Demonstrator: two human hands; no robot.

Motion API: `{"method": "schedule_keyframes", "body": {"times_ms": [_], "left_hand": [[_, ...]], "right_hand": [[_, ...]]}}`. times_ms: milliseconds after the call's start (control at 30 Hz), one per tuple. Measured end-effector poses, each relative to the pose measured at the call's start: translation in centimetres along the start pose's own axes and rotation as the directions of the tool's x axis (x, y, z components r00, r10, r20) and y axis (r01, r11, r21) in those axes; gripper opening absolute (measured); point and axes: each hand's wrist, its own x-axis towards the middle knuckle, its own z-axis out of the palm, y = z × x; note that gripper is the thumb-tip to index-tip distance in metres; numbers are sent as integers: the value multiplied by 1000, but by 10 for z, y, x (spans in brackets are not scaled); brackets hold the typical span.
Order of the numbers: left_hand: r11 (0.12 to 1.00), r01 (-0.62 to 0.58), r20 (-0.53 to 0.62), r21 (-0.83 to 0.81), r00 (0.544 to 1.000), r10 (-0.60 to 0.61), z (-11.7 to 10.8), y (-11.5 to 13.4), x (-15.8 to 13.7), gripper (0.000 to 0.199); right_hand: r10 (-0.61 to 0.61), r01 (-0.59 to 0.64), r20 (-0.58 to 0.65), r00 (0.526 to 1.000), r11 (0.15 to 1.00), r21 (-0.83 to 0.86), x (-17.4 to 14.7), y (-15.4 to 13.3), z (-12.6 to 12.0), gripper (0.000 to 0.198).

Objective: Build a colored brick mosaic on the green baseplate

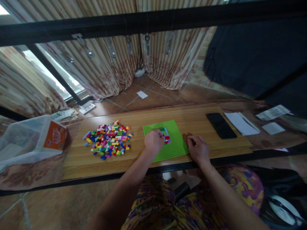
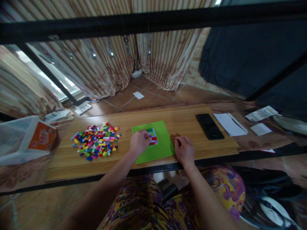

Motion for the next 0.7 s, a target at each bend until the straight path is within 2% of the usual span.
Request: {"method": "schedule_keyframes", "body": {"times_ms": [67,233,367,700], "left_hand": [[999,-3,8,-48,1000,3,0,-3,3,12],[966,-97,48,-240,993,111,-1,-18,9,11],[929,-80,53,-362,993,106,0,-26,12,16],[981,-27,14,-192,999,30,3,-16,9,6]], "right_hand": [[-4,4,-6,1000,1000,0,0,0,0,25],[-4,4,-13,1000,1000,9,0,0,1,25],[-2,2,-14,1000,1000,9,0,0,0,24],[15,-15,-2,1000,999,28,0,0,0,25]]}}
